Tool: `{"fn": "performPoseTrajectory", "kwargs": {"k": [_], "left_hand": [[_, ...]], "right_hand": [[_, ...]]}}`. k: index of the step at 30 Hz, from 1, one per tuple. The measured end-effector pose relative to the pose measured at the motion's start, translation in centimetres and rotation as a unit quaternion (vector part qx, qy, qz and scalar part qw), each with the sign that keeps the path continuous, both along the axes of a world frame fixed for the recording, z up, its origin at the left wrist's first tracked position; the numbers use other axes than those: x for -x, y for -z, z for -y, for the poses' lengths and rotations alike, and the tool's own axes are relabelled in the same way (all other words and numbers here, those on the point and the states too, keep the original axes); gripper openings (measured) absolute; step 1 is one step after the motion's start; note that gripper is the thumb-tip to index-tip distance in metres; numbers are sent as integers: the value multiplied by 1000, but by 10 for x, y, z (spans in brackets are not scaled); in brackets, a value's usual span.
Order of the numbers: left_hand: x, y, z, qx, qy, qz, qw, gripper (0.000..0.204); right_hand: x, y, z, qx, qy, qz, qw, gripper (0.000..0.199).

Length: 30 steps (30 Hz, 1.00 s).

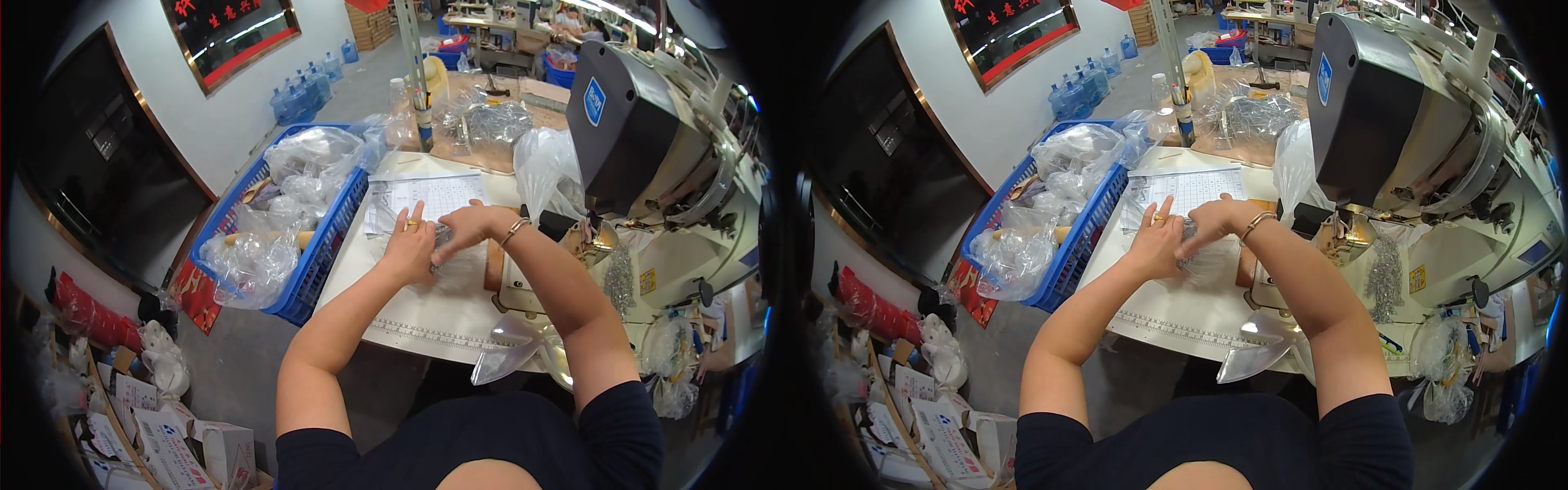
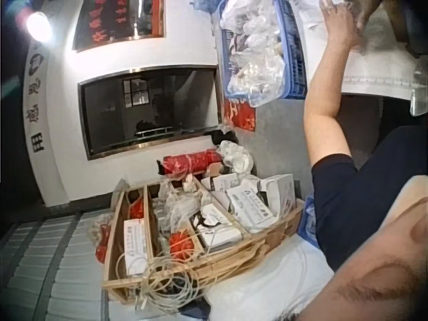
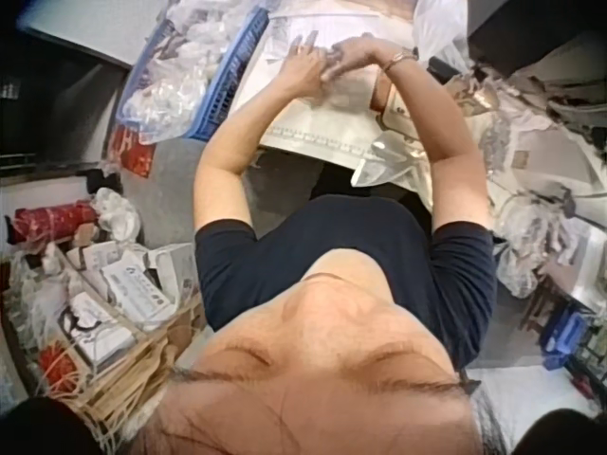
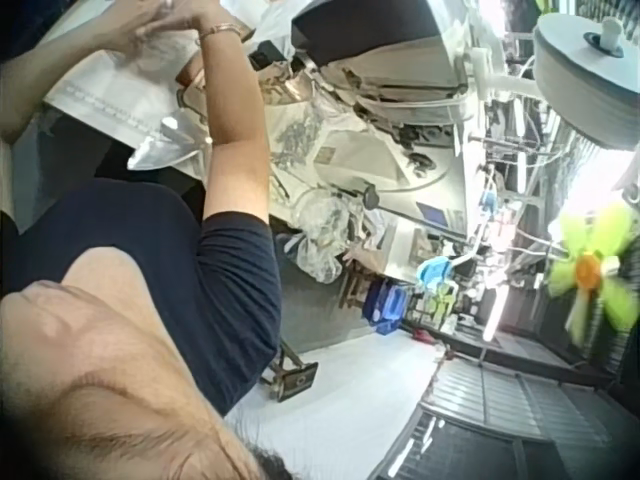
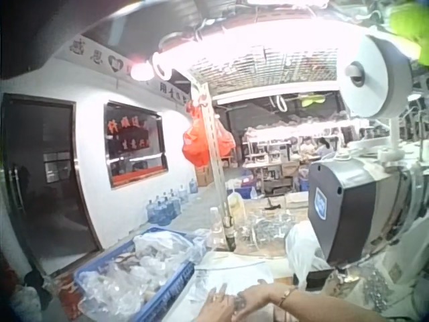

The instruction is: The person assembles small, silver, star-shaped decorations by hand, arranging them into a cluster. They then use a sewing machine to stitch the cluster onto a clear plastic backing. The process involves repeated manual assembly and machine sewing of multiple units.

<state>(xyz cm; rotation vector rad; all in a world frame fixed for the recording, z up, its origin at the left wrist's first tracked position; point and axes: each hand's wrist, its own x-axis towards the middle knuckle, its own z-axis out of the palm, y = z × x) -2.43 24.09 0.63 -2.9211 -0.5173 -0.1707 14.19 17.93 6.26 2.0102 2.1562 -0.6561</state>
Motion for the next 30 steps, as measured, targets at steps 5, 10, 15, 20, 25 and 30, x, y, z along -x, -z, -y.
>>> {"fn": "performPoseTrajectory", "kwargs": {"k": [5,10,15,20,25,30], "left_hand": [[6,-13,11,3,-7,11,1000,113],[1,-39,23,83,-69,-121,987,130],[3,-30,1,62,-13,-148,987,133],[-9,-37,6,46,-47,-189,980,121],[-3,-26,3,83,-60,-137,985,106],[23,-20,-5,159,-95,-17,983,101]], "right_hand": [[38,18,23,-164,-8,188,968,90],[42,26,27,-194,8,180,964,64],[31,27,25,-223,-50,179,957,52],[27,27,24,-241,-57,178,952,47],[30,22,23,-252,-86,218,939,51],[40,-3,39,-437,-101,179,876,79]]}}
